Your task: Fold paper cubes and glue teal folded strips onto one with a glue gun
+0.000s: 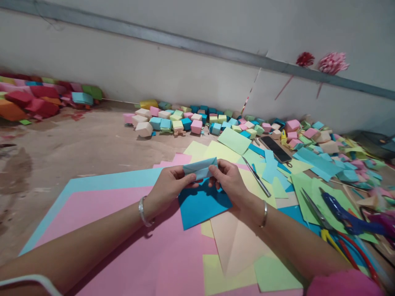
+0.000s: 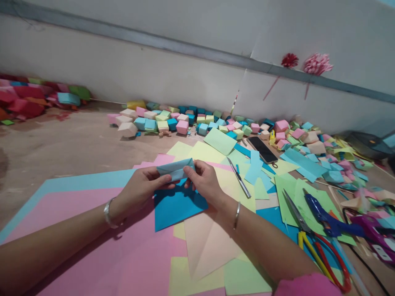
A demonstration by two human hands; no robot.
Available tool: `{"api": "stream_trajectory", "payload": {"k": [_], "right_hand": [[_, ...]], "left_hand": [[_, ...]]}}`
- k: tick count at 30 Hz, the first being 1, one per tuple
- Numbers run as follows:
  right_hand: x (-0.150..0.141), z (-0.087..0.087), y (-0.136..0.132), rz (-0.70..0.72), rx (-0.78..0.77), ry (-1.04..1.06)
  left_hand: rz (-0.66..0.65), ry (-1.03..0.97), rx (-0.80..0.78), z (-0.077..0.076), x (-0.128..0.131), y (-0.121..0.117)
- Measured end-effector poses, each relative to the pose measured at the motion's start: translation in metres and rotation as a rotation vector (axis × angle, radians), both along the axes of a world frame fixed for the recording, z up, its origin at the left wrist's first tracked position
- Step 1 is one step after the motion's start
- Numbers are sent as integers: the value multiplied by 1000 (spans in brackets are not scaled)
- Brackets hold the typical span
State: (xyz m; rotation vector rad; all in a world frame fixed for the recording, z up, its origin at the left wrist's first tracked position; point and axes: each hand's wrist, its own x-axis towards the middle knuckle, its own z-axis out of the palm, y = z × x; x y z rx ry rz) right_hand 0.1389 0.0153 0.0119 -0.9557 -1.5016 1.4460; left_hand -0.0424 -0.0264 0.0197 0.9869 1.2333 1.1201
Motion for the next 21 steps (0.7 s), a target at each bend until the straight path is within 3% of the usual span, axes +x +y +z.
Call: {"api": "stream_trajectory", "payload": {"k": [11,21], "right_hand": [[0,3,-1,-15,-7,-19],[1,1,1,50,-161,146]], "left_hand": [[10,-20,12,1,1,-1],[35,-70,7,-1,-2,3]]}}
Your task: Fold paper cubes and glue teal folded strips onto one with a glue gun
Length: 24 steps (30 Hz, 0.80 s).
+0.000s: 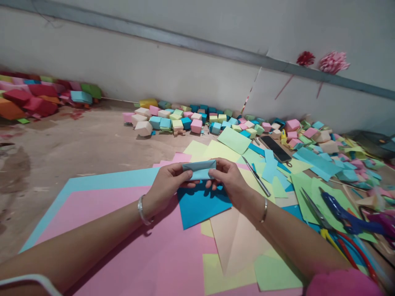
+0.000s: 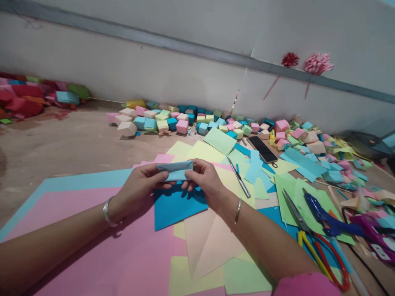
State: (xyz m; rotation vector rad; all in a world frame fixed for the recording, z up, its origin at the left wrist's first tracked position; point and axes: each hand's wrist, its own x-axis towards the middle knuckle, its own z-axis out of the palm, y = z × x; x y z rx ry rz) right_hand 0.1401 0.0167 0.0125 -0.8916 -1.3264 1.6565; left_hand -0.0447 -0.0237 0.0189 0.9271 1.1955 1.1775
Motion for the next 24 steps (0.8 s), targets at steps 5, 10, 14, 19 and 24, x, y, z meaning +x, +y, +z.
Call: {"api": "stream_trajectory", "payload": {"k": [5,10,14,19,24], "right_hand": [[1,-2,0,6,5,13],[0,-6,1,-20,-16,39],[-4,-7,1,-89,-132,156],[-11,-2,-12,-125,-40,187],[-8,-7,-16,-36,580,20]], "left_hand": [[45,12,11,-1,0,1],[61,19,22,1,-1,1],[-22,-126,118,5,-1,-1],[-304,-138,184,6,7,-14],[-151,-157,121,10,15,-27]]}}
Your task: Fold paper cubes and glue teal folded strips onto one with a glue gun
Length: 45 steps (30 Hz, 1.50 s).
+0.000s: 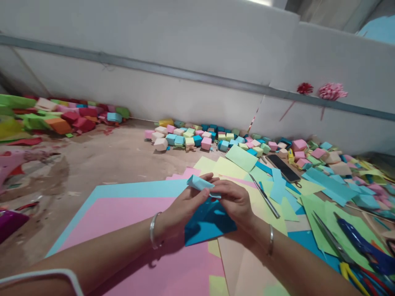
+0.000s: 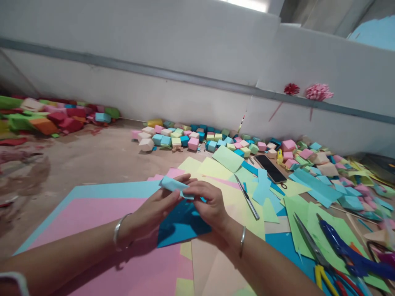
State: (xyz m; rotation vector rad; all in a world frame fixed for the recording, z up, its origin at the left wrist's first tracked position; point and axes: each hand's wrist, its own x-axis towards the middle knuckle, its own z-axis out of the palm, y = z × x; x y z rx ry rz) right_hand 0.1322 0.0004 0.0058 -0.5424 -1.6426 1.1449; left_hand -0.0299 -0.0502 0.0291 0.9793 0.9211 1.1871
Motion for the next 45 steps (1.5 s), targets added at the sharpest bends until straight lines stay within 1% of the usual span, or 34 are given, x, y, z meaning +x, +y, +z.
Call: {"api": "stream_trajectory", "payload": {"k": [2,4,6,7,9,11,13,15,17,19,23,25,26,28,30,32,34,35,37,39,41,45], "right_hand": [[1,-5,4,-5,230,-145],[1,-8,6,-29,423,-264],[1,-8,6,-86,573,-329],[2,-7,4,-132,620,-340],[3,0,0,-226,638,-329],[5,8,-3,-290,621,-287],[6,16,-4,-315,640,-257],[6,20,-3,-310,695,-258],[5,22,0,-289,747,-269],[6,22,4,-282,788,-275],[11,26,9,-240,871,-316],[15,32,12,-169,805,-311],[17,35,14,-122,725,-303],[22,42,17,-11,495,-316],[26,48,21,79,267,-359],[30,51,24,136,65,-399],[32,51,27,155,-65,-411],[32,50,28,157,-93,-415],[32,48,29,138,-76,-412],[31,46,30,118,2,-386],[30,44,31,126,89,-348],[32,42,33,141,170,-322]], "left_hand": [[35,-9,-29,2,0,1],[57,8,-6,2,-2,4],[92,89,78,1,-6,9],[110,157,134,0,-8,11],[121,314,230,-3,-12,15],[93,460,291,-8,-15,16],[63,570,332,-14,-15,16],[45,638,369,-18,-14,15],[17,661,381,-19,-13,13],[-22,643,381,-17,-11,11],[-156,558,327,-5,-10,8],[-213,531,283,2,-10,8],[-217,525,266,4,-11,7],[-207,540,256,7,-12,7],[-238,567,281,7,-13,7],[-339,574,327,4,-15,7],[-430,549,354,1,-16,6],[-448,537,354,-1,-16,6],[-435,533,334,-4,-16,6],[-396,530,314,-5,-15,7],[-364,522,294,-5,-15,8],[-369,518,245,0,-15,9]]}}
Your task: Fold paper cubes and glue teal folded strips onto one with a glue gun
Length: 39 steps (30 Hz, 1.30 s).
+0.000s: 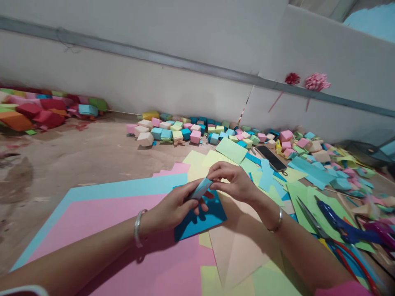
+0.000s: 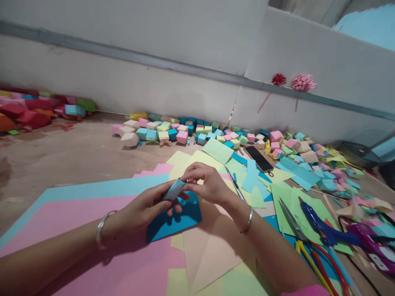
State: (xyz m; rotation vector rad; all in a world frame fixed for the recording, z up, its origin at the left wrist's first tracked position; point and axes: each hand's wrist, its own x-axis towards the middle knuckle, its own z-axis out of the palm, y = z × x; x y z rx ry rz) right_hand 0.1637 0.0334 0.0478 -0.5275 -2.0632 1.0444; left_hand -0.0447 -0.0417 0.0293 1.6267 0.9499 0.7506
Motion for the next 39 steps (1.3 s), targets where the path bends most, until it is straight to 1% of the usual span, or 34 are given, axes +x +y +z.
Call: {"api": "stream_trajectory", "payload": {"k": [4,8,11,14,17,21,24,26,31,35,37,39], "right_hand": [[1,1,1,-2,38,27],[1,3,-2,-61,75,85],[0,4,-6,-117,189,35],[-2,3,-12,-204,330,13],[-5,1,-18,-292,401,34],[-9,0,-23,-345,372,68],[-12,0,-24,-337,332,85],[-14,-2,-25,-326,308,114],[-19,-12,-25,-382,219,208],[-19,-13,-24,-339,219,227],[-18,-10,-25,-306,242,220],[-17,-6,-26,-262,268,214]], "left_hand": [[0,-10,-26,5,1,1],[32,-53,-124,5,3,3],[-1,-57,-190,2,4,2],[-40,-65,-175,0,5,-1],[-57,-124,-191,-2,7,-5],[-26,-187,-297,-3,12,-10],[23,-183,-365,-3,14,-12],[55,-164,-378,-2,15,-11],[75,-87,-278,-2,12,-9],[88,-71,-195,-4,11,-7],[92,-50,-96,-4,10,-7],[132,-2,43,-3,8,-7]]}}
